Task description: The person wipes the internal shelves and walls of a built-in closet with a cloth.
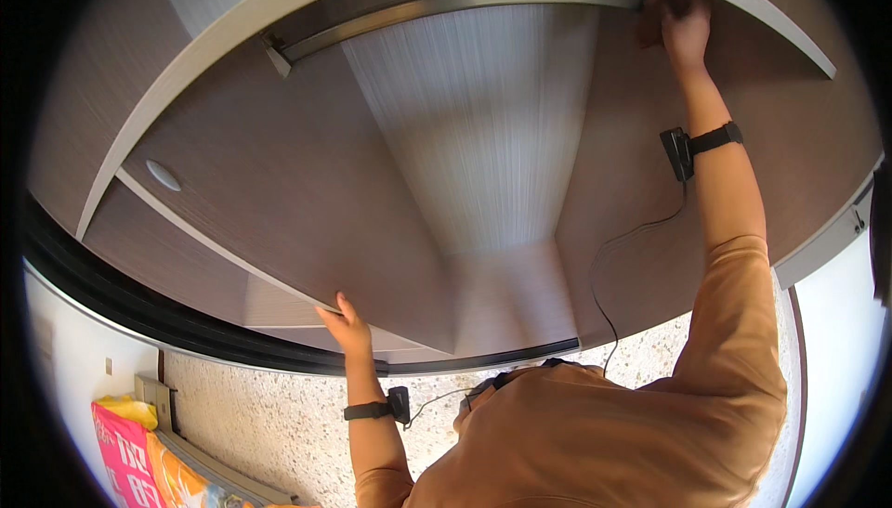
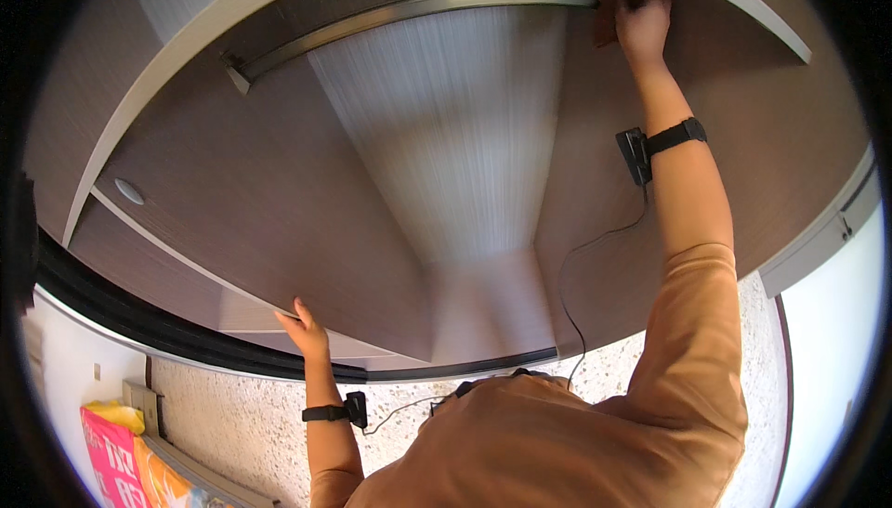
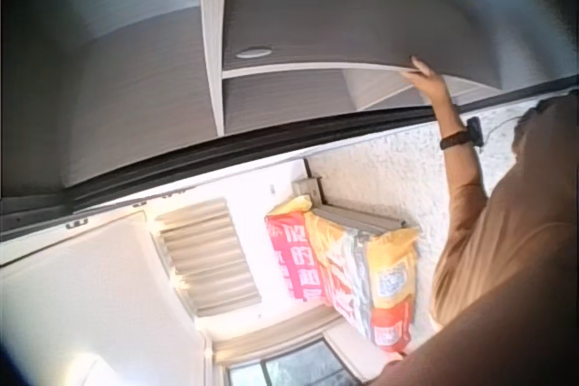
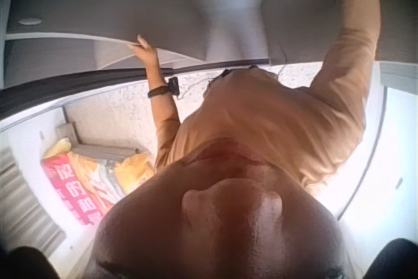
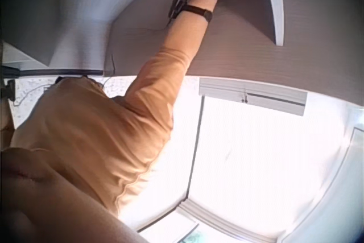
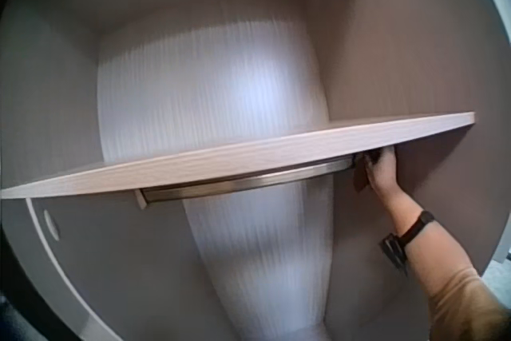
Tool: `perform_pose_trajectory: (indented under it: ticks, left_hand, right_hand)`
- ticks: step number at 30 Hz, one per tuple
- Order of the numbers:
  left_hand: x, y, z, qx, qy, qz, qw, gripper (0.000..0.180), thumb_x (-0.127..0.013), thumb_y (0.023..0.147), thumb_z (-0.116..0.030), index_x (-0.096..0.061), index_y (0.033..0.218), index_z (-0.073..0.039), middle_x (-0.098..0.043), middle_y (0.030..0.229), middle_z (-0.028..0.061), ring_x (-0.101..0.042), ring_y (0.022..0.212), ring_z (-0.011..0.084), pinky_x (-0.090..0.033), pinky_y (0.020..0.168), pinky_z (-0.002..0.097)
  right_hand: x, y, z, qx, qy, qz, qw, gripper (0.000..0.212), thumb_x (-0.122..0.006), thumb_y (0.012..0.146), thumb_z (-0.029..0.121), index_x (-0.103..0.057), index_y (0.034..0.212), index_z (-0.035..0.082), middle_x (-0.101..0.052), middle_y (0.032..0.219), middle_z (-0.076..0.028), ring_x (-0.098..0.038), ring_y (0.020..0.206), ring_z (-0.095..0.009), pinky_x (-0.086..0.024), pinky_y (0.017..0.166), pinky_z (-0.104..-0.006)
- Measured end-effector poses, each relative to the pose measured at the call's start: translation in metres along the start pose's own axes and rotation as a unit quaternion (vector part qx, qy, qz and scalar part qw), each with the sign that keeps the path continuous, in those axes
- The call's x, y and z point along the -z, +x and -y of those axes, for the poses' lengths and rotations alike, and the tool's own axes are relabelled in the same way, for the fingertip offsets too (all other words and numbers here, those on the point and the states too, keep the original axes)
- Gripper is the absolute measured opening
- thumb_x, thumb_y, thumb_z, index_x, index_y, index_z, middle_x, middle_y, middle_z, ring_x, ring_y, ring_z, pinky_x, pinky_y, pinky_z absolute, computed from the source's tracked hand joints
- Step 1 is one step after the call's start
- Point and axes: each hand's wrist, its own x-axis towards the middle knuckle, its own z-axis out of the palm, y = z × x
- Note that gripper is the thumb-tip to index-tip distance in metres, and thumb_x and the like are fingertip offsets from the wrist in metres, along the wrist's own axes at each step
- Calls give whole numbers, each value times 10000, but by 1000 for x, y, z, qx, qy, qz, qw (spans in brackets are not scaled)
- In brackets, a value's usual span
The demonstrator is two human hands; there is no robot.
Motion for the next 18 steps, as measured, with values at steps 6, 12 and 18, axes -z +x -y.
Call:
perform_pose_trajectory:
  ticks: [6, 12, 18]
  left_hand:
    - [-4, -6, -13, 6, 12, -30, 999, 506, -493, 1019, -257, -355, 1362, 88, -493, 1329, 233, -492, 1183, 298, -363, 1037, 366]
    - [-14, -6, -3, -15, 29, -83, 996, 493, -496, 1010, -260, -373, 1326, 98, -513, 1278, 252, -516, 1136, 327, -389, 1008, 388]
    - [-9, -7, -1, -25, 65, -84, 994, 512, -492, 1004, -258, -360, 1341, 103, -501, 1296, 268, -510, 1159, 362, -369, 1031, 408]
  right_hand:
    - [-14, -1, 4, -21, 50, -11, 998, 567, -705, 784, 133, -508, 1300, 6, -534, 1280, -225, -516, 1181, -416, -440, 989, -453]
    - [-2, -7, 13, 86, 21, 184, 979, 795, -712, 699, 1, -427, 1426, 154, -479, 1380, -169, -442, 1280, -399, -385, 1075, -449]
    - [2, 9, -14, 43, 33, 342, 938, 784, -700, 690, -23, -455, 1404, 189, -503, 1361, -160, -443, 1272, -392, -381, 1064, -463]
